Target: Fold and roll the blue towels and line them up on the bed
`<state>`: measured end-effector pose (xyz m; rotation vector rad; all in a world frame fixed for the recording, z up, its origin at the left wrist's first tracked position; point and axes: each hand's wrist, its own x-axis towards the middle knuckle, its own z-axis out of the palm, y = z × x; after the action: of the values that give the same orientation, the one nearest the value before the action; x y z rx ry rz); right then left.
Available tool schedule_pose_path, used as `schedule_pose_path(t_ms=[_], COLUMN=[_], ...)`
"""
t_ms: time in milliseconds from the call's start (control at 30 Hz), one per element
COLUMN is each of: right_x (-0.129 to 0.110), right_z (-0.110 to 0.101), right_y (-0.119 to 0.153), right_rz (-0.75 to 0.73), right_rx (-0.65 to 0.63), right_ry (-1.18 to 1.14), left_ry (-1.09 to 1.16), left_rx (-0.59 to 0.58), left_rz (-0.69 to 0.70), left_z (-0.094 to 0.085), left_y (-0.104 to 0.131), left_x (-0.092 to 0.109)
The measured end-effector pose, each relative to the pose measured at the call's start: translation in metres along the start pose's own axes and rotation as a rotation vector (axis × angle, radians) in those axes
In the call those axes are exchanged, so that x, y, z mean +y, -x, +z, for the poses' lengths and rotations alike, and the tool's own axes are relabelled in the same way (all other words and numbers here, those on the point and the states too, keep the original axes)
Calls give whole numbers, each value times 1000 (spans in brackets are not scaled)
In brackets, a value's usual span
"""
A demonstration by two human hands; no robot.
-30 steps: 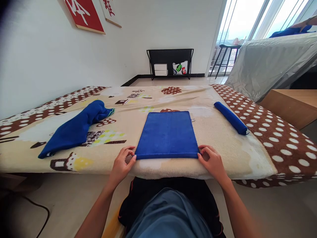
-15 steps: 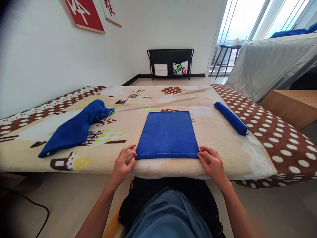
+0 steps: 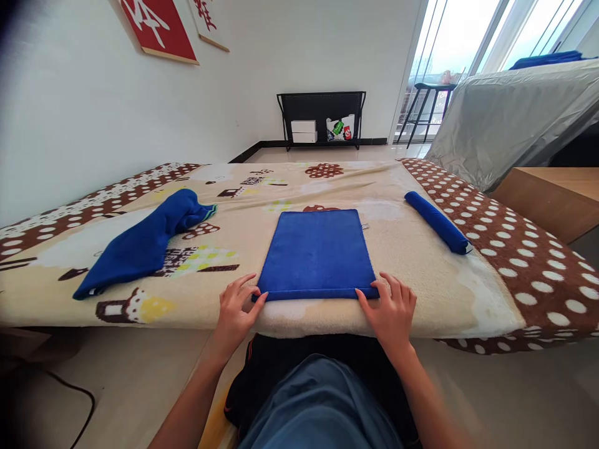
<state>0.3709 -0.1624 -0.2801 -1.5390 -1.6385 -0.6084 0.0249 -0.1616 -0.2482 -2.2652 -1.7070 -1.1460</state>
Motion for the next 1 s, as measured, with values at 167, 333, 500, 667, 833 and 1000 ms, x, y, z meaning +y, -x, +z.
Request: schedule_pose_path(t_ms=[167, 333, 500, 667, 833, 1000], right_x=[-15, -21, -30, -44, -51, -71], right_z=[7, 9, -4, -9, -8, -11], right_y=[14, 25, 25, 27, 29, 26], right_rz=[-126, -148, -123, -109, -99, -121], right_rx=[30, -45, -83, -141, -143, -184], right_ry=[-108, -320, -284, -183, -187, -278], left_ry=[-178, -190, -193, -83, 23, 55], left_rx=[87, 109, 144, 0, -141, -159], left_rz=[77, 175, 135, 298, 438, 440], left_z=[10, 20, 19, 26, 43, 51], left_y=[8, 16, 20, 22, 22, 22], left_x=[14, 12, 23, 53, 75, 79])
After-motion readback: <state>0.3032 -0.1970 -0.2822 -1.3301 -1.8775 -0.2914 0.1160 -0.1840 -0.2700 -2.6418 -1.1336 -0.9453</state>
